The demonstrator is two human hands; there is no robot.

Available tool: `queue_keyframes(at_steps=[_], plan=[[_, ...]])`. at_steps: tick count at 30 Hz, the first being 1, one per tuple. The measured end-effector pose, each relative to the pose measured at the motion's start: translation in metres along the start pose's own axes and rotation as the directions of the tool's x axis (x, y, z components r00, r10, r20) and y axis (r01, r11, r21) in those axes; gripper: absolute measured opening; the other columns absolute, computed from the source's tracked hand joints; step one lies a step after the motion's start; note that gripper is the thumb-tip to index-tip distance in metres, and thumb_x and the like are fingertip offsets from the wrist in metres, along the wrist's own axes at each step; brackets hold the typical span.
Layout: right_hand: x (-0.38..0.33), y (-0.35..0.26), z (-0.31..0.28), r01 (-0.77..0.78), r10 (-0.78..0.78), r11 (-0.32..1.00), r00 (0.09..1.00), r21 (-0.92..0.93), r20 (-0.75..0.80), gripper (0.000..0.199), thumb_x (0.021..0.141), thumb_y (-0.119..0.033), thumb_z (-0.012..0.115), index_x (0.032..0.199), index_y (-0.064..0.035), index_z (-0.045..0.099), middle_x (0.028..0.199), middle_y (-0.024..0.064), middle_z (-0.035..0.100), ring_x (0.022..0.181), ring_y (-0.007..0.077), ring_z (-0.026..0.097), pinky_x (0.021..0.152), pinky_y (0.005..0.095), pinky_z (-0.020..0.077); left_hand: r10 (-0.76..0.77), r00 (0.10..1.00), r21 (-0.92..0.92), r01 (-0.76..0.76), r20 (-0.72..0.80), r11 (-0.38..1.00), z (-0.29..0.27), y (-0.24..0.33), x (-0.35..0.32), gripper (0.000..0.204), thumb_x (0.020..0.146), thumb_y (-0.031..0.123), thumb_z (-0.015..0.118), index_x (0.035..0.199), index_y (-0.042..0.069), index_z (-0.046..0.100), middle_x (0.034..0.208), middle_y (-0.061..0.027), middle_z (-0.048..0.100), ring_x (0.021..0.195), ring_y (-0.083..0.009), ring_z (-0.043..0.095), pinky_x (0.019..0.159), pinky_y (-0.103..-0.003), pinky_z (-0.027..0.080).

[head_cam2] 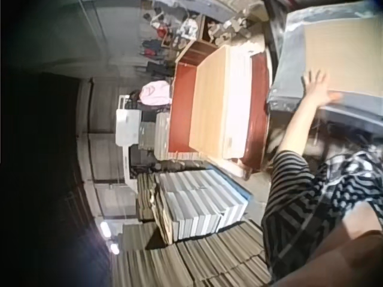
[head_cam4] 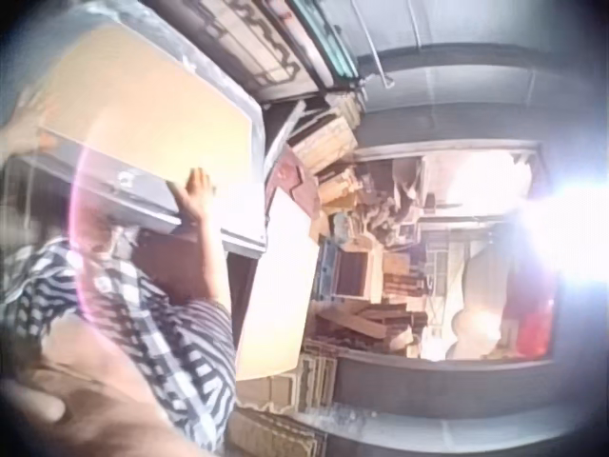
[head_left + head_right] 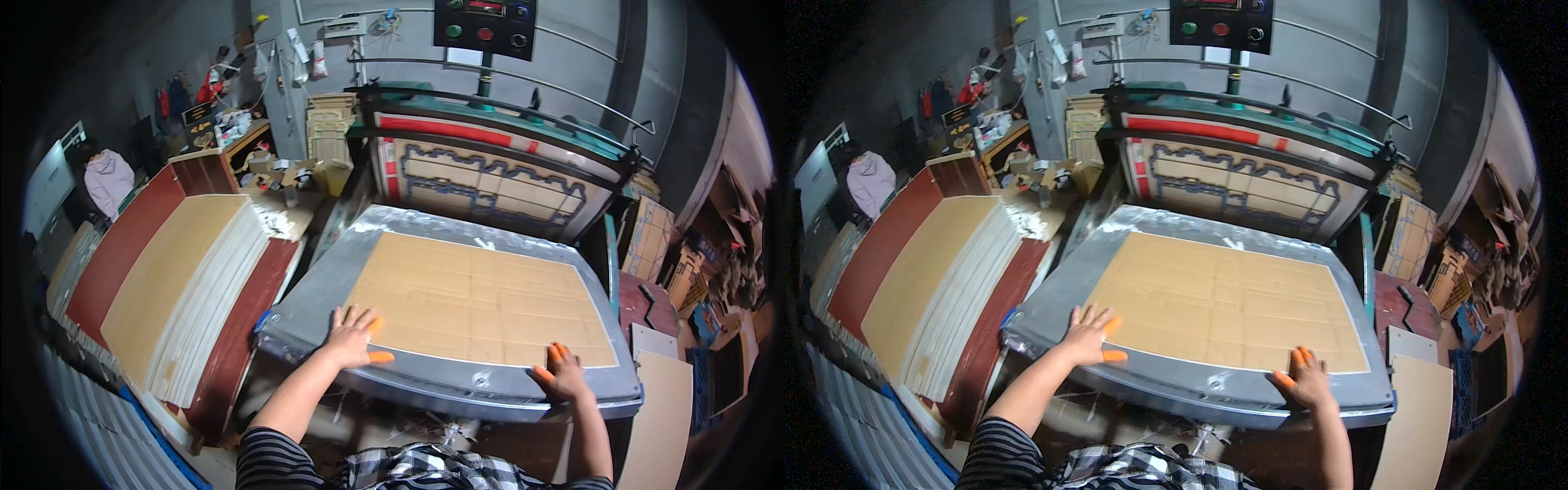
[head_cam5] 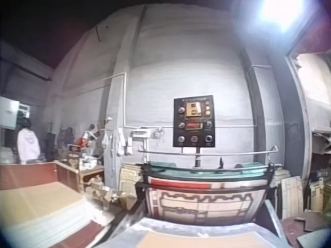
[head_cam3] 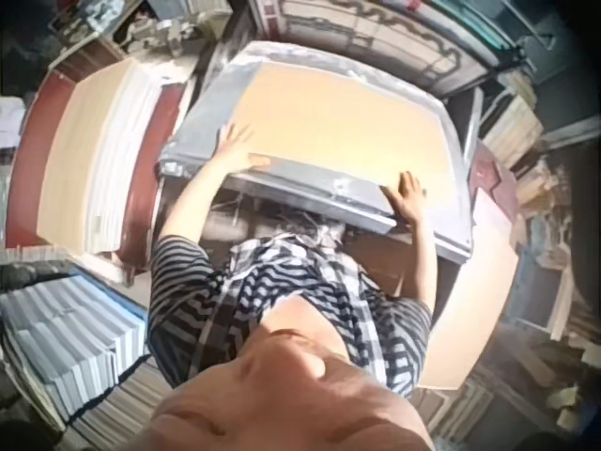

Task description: The person repeatedly picks up large cardboard sheets from a stack, places them on a hydraulic guillotine cutter, aligns them, and operates the machine to trim the edges. The trimmed sheets are then stacked on a nearby table.

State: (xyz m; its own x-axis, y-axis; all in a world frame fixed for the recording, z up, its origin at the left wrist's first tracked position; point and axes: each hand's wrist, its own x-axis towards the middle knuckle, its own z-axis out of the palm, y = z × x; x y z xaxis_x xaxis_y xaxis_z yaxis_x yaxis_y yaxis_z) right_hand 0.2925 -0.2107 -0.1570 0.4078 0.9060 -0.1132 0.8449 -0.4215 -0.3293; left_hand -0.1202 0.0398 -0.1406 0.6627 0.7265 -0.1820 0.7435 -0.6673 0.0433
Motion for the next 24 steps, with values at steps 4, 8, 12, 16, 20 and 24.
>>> queue_keyframes(at_steps=[4,8,12,16,20,24], plan=[[-0.076,-0.027,-0.053,0.239,-0.253,0.940,0.967,-0.243,-0.029,0.088,0.071,-0.061,0.071,0.132,-0.0020,0.049,0.137,0.0189,0.047,0.130,0.0354,0.041,0.109,0.0481,0.0293,0.183,0.976,-0.004,-0.185,-0.121,0.983,-0.033,-0.016,-0.066,0.089,0.071,0.051,0.075,0.145,0.016,0.041,0.151,-0.0128,0.035,0.142,-0.0346,0.026,0.115,-0.048,0.020],[-0.103,0.001,-0.026,0.152,-0.262,0.915,0.928,-0.374,-0.264,0.036,0.080,-0.009,0.067,0.114,-0.0018,0.059,0.117,0.0175,0.060,0.109,0.0343,0.058,0.092,0.0432,0.0473,0.401,0.876,-0.013,-0.420,-0.267,0.908,-0.019,-0.047,-0.055,0.067,0.073,0.006,0.070,0.136,0.015,0.050,0.142,-0.0061,0.047,0.132,-0.0292,0.042,0.105,-0.041,0.038],[-0.111,0.020,0.012,0.108,0.088,0.918,0.883,0.382,-0.461,0.028,0.099,-0.012,0.049,0.119,0.0042,0.060,0.110,0.0181,0.065,0.094,0.0297,0.064,0.083,0.0384,0.0521,0.364,0.886,-0.055,-0.395,-0.286,0.917,-0.044,-0.064,-0.006,0.039,0.084,0.016,0.059,0.123,0.015,0.061,0.117,-0.0109,0.065,0.106,-0.0336,0.060,0.091,-0.040,0.048],[-0.082,-0.025,0.019,0.252,-0.346,0.938,0.655,-0.238,-0.672,0.032,0.080,0.007,0.056,0.111,-0.0003,0.062,0.109,0.0168,0.063,0.104,0.0345,0.061,0.090,0.0391,0.0502,0.360,0.884,0.045,-0.363,-0.298,0.931,-0.150,-0.096,-0.013,0.026,0.087,0.017,0.055,0.106,0.023,0.071,0.099,-0.0141,0.069,0.087,-0.0344,0.066,0.080,-0.044,0.052],[-0.022,-0.116,0.013,0.421,-0.365,0.904,0.664,-0.077,-0.653,0.052,0.067,0.020,0.046,0.114,0.0018,0.061,0.111,0.0189,0.063,0.107,0.0337,0.061,0.095,0.0388,0.0486,0.293,0.872,0.220,-0.219,-0.393,0.950,-0.274,-0.169,-0.108,0.025,0.084,0.028,0.062,0.107,0.028,0.072,0.098,-0.0111,0.070,0.089,-0.0323,0.066,0.079,-0.041,0.051],[0.015,-0.315,-0.003,0.672,-0.400,0.722,0.600,0.166,-0.693,0.052,0.069,0.017,0.049,0.116,-0.0023,0.062,0.113,0.0191,0.065,0.110,0.0350,0.062,0.095,0.0368,0.0471,-0.030,0.860,0.344,0.236,-0.509,0.909,-0.347,-0.213,-0.298,0.041,0.079,0.006,0.062,0.118,0.020,0.067,0.106,-0.0114,0.068,0.094,-0.0275,0.065,0.081,-0.034,0.052]])
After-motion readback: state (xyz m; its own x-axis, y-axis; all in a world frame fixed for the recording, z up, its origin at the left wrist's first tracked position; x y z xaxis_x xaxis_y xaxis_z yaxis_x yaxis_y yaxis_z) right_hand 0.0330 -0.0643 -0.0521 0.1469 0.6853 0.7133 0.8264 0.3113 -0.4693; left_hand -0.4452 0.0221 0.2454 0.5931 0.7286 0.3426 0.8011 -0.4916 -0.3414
